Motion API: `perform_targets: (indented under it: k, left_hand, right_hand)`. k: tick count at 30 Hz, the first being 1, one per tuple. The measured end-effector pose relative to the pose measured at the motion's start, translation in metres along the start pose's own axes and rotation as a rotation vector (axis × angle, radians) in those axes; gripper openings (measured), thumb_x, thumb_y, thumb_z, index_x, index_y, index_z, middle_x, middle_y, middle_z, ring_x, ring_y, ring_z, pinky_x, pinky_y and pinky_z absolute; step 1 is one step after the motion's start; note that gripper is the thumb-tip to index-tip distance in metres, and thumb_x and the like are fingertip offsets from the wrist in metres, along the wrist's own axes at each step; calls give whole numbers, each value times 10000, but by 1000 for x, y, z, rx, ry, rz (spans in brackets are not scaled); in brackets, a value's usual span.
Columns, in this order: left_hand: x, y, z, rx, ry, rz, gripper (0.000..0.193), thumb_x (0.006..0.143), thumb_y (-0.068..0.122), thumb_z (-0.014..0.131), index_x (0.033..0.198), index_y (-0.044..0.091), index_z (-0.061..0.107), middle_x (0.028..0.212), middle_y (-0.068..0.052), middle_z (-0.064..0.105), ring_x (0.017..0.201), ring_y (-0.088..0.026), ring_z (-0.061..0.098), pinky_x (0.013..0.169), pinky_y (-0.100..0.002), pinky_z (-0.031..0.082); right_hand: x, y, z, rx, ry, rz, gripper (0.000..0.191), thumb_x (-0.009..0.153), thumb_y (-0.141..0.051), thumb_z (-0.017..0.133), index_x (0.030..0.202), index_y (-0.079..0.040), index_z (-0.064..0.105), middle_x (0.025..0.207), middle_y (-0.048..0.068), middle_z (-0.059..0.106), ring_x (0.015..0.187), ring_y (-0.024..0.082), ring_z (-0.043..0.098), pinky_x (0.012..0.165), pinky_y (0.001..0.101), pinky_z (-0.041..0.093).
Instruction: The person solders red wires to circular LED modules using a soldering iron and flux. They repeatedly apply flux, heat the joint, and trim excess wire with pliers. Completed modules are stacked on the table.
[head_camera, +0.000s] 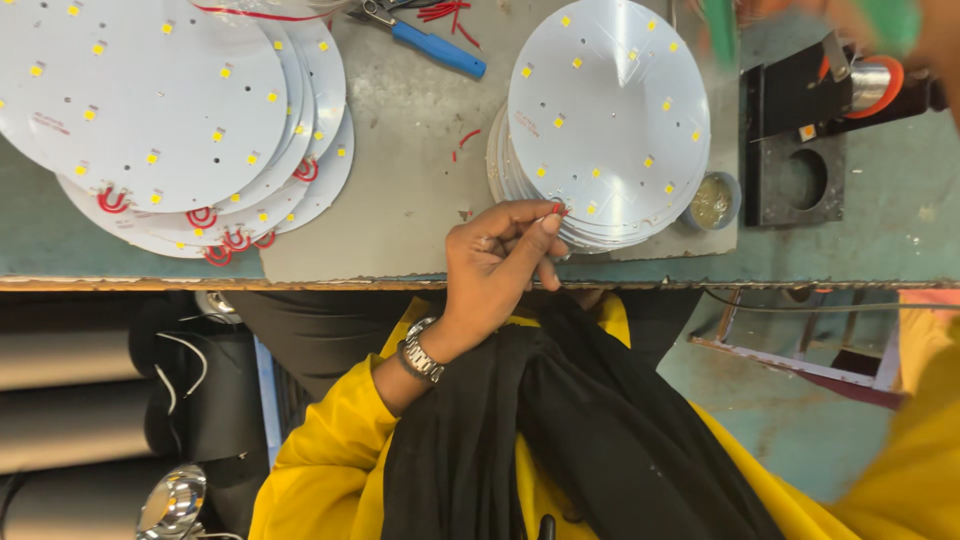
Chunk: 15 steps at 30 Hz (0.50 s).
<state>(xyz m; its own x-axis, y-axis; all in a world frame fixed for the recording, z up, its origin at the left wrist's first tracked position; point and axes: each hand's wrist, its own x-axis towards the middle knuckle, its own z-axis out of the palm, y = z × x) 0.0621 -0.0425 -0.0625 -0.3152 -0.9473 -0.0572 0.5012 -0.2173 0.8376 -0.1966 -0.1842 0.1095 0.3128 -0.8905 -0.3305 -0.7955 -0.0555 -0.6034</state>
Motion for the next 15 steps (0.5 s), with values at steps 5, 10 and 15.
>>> perform_targets:
  k: [5, 10, 15]
  left_hand:
    - [1, -2, 3, -17, -5, 48, 229, 1045, 126, 650, 1198, -40, 686, 900, -92, 738, 649, -92, 683, 560, -201, 503]
    - [2, 1, 7, 11, -38, 87, 192, 1045, 88, 648, 1179, -41, 693, 898, -94, 733, 660, -89, 675, 605, -220, 538]
    - [5, 7, 10, 58, -49, 83, 190, 1028, 107, 660, 1144, -36, 707, 875, -80, 732, 661, -88, 688, 598, -220, 548]
  right_hand:
    - [-65, 15, 25, 227, -370, 2, 661, 958, -212, 586, 1588, -67, 449, 1246, 49, 720, 1030, 154, 715, 898, 317, 561]
    - [-90, 11, 51, 287, -611, 196, 767, 833, -62, 641, 1572, -115, 441, 1214, 96, 586, 1111, 196, 606, 961, 351, 522]
    - [-87, 10, 49, 108, -688, 336, 767, 816, -140, 641, 1546, -171, 411, 1205, 71, 574, 1127, 202, 616, 964, 346, 511]
